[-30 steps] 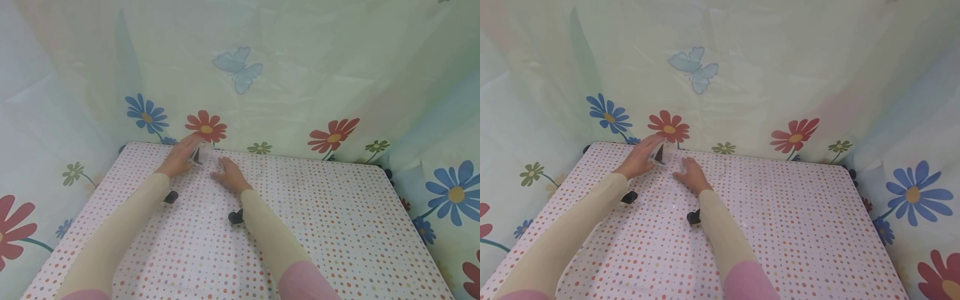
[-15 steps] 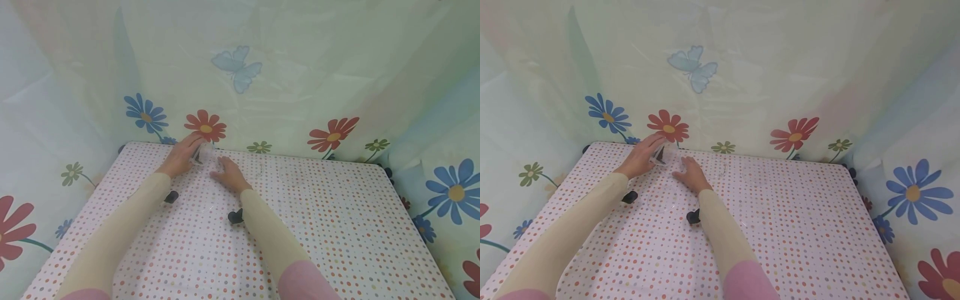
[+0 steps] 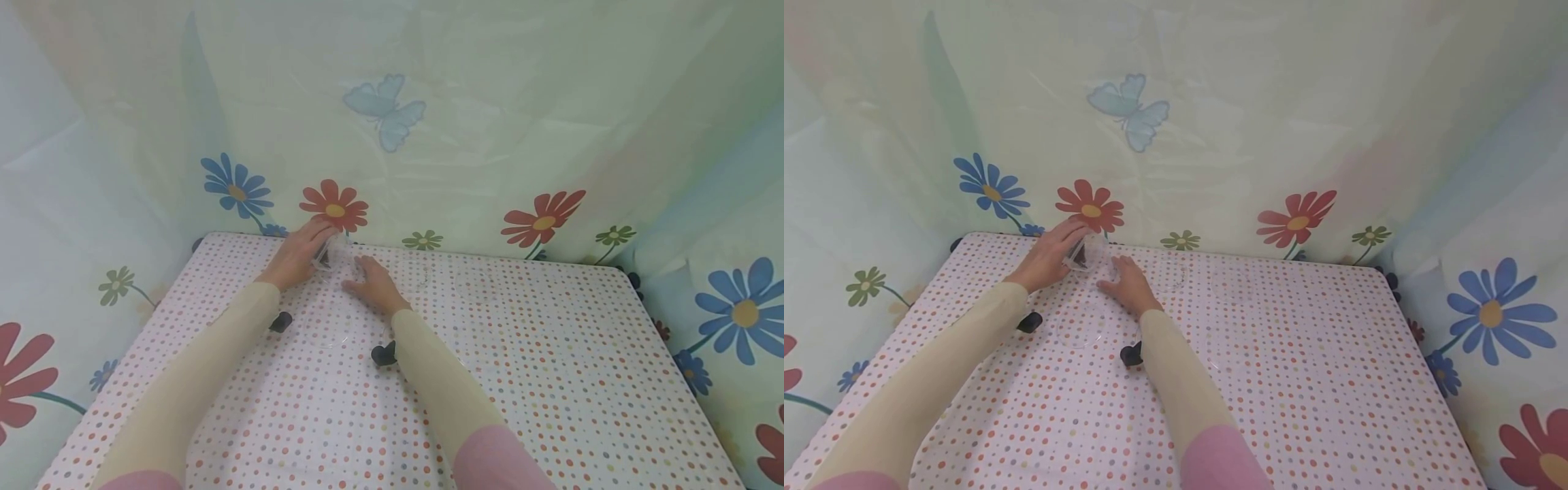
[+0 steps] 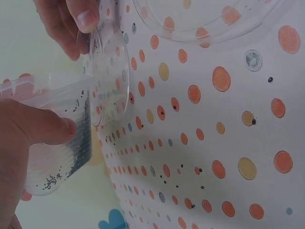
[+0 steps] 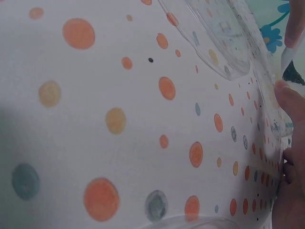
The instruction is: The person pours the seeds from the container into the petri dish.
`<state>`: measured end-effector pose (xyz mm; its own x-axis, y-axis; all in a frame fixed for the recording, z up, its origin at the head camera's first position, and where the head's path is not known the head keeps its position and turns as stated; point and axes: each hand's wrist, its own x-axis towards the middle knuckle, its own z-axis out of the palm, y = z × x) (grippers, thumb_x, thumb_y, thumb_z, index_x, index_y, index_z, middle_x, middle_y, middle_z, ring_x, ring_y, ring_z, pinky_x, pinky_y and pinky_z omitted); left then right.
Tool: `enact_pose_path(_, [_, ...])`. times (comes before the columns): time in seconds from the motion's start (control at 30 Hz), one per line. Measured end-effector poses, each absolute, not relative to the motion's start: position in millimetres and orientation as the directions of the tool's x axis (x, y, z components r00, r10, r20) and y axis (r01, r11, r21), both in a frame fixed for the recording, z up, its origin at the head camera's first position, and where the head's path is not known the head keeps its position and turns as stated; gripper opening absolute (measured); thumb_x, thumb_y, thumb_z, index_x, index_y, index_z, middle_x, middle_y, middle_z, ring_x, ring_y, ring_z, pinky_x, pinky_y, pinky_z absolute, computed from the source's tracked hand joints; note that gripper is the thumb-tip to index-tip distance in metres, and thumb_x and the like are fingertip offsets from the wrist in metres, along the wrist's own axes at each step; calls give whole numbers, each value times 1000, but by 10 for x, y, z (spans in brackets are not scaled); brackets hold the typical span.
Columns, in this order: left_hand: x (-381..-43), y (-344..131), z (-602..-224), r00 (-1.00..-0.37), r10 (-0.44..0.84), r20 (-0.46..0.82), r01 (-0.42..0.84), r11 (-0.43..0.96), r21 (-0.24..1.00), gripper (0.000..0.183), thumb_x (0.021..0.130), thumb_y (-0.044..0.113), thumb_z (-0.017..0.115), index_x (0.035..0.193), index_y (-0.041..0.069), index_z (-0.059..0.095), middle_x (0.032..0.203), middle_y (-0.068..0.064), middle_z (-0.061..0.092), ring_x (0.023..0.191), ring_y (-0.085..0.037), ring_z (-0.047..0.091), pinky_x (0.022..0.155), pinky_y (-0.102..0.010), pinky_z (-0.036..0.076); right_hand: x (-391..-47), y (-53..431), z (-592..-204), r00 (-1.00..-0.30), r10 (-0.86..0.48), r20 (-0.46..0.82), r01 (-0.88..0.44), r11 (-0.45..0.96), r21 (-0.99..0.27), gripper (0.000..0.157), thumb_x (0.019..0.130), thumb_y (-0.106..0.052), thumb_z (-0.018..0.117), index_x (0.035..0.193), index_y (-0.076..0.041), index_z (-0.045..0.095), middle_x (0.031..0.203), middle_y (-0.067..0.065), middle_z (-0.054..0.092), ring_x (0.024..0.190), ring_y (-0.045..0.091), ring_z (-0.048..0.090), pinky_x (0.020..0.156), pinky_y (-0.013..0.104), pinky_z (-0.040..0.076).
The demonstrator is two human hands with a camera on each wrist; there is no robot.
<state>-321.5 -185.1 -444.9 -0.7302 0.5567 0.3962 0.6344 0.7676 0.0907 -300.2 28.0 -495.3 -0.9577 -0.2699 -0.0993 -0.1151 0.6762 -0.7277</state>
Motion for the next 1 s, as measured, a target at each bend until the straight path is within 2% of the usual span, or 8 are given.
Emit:
enact_pose_path(0.27, [-3202, -1838, -4450, -746, 562, 357, 621, 781, 69, 83, 73, -13, 69, 145, 16, 40, 151, -7, 40, 145, -30, 30, 112, -54, 37, -3001, 274, -4972, -960, -259, -102, -103, 673, -733, 74, 89, -46, 64, 151, -20, 33, 161, 3, 26, 150, 24, 21, 122, 46, 21])
enact_pose_path(1.0, [-3213, -1809, -4490, -710, 587, 390, 633, 774, -13, 76, 77, -11, 68, 143, 15, 41, 150, -5, 42, 144, -27, 31, 110, -51, 40, -2995, 256, -4967, -963, -252, -100, -109, 697, -709, 74, 89, -47, 64, 151, -20, 33, 161, 4, 25, 150, 24, 20, 122, 46, 21])
